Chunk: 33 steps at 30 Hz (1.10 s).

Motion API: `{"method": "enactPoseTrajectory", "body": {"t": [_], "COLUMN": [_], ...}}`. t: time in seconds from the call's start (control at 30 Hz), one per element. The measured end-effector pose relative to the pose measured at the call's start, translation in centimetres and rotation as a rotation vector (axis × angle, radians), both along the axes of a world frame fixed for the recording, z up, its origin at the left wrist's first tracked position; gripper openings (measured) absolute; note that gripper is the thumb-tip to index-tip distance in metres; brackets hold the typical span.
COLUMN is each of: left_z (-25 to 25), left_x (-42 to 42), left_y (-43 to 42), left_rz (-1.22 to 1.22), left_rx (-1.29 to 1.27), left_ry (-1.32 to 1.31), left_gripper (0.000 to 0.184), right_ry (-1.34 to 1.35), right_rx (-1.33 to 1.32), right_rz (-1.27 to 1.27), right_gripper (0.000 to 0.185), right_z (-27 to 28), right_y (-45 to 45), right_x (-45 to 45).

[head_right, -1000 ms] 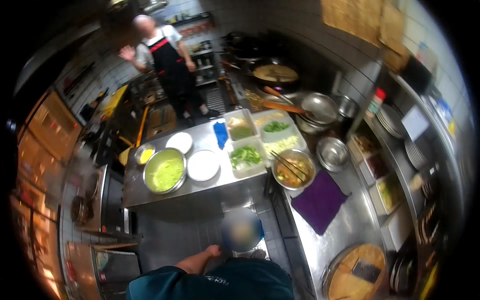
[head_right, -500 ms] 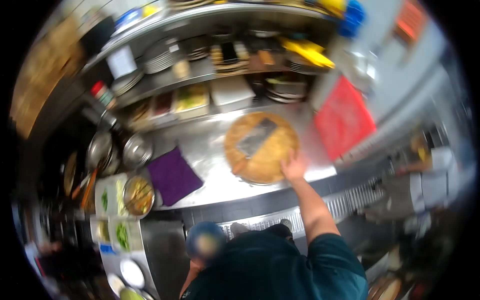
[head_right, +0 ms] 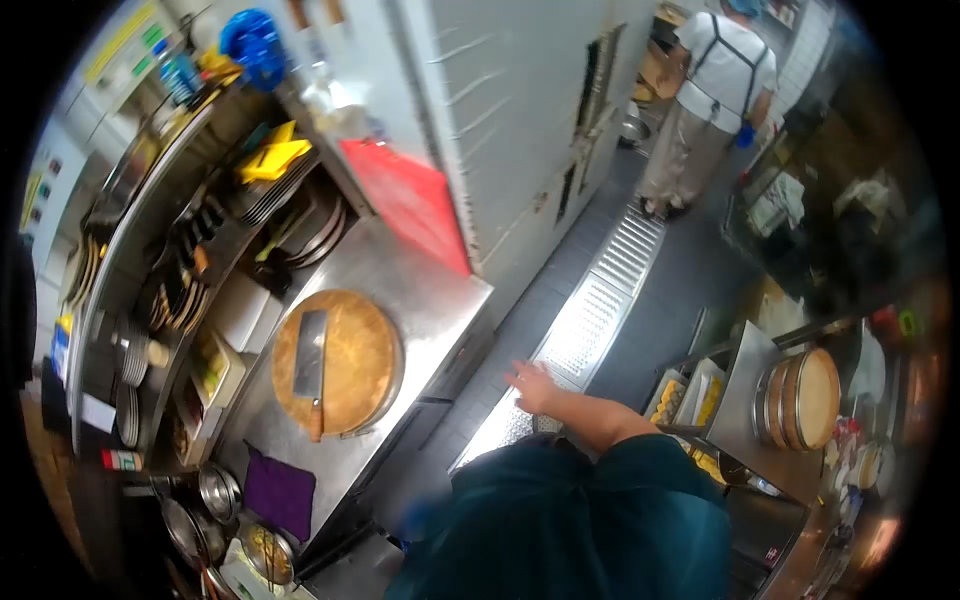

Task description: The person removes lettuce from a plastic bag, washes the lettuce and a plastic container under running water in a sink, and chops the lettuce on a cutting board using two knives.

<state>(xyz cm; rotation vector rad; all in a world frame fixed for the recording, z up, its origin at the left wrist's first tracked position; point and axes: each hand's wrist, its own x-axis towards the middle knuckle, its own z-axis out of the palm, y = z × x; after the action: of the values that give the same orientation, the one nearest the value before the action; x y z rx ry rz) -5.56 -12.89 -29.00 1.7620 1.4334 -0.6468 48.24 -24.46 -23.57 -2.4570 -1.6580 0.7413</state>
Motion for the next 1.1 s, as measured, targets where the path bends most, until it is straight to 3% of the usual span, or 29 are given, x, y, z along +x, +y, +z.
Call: {"method": "enactPoseTrajectory", "body": {"t": [0.03,0.07,0.1,0.17,0.23,0.37,0.47,0.67,0.73,0.87,0.93,1.0,1.1], "left_z": [-0.1,0.0,0.0,-0.2,-0.1,-0.4,-0.7,0.4,0.9,-2.5,-4.3,-9.5,-10.8], "left_x": [1.4,2.6,4.2,7.7,11.5,20.8,30.4,53.6,61.6,77.0,83.8,89.5,97.6], "left_y": [-0.2,-0.4,-0.6,-0.9,-1.1,0.5,4.1,10.1,10.2,10.7,11.0,11.9,12.2], "left_rz": [-0.032,-0.067,-0.105,-0.168,-0.227,-0.326,-0.403,-0.589,-0.650,-0.737,-0.763,-0.623,-0.684], "left_rx": [-0.012,-0.021,-0.029,-0.040,-0.022,0.087,0.198,0.190,0.186,0.113,0.087,-0.040,-0.022], "left_ry": [0.011,0.019,0.027,0.039,0.041,-0.013,-0.095,-0.207,-0.231,-0.357,-0.405,-0.375,-0.423], "left_gripper": [0.034,0.033,0.033,0.032,0.031,0.029,0.029,0.030,0.031,0.038,0.046,0.056,0.062], "right_ry": [-0.005,0.013,-0.003,0.013,-0.102,-0.310,-0.331,-0.222,-0.136,-0.007,0.070,0.159,0.377], "right_rx": [-0.198,-0.442,-0.538,-0.598,-0.556,-0.405,-0.402,-0.405,-0.434,-0.509,-0.509,-0.539,-0.607], "right_rz": [-0.069,-0.128,-0.208,-0.438,-0.684,-1.131,-1.286,-1.371,-1.383,-1.467,-1.519,-1.540,-1.514], "right_gripper": [0.069,0.068,0.064,0.061,0.053,0.066,0.074,0.079,0.082,0.083,0.081,0.080,0.078], "right_z": [-1.4,0.7,-2.0,-2.1,-2.8,-2.1,0.5,-1.9,0.3,4.2,3.1,2.7,2.2], "right_y": [-4.3,-7.4,-12.0,-20.1,-27.1,-36.5,-39.7,-43.7,-42.7,-39.5,-39.9,-41.5,-42.7], "right_x": [1.7,3.3,5.3,8.9,11.9,17.4,19.8,20.3,20.6,22.7,23.1,24.8,29.7]}}
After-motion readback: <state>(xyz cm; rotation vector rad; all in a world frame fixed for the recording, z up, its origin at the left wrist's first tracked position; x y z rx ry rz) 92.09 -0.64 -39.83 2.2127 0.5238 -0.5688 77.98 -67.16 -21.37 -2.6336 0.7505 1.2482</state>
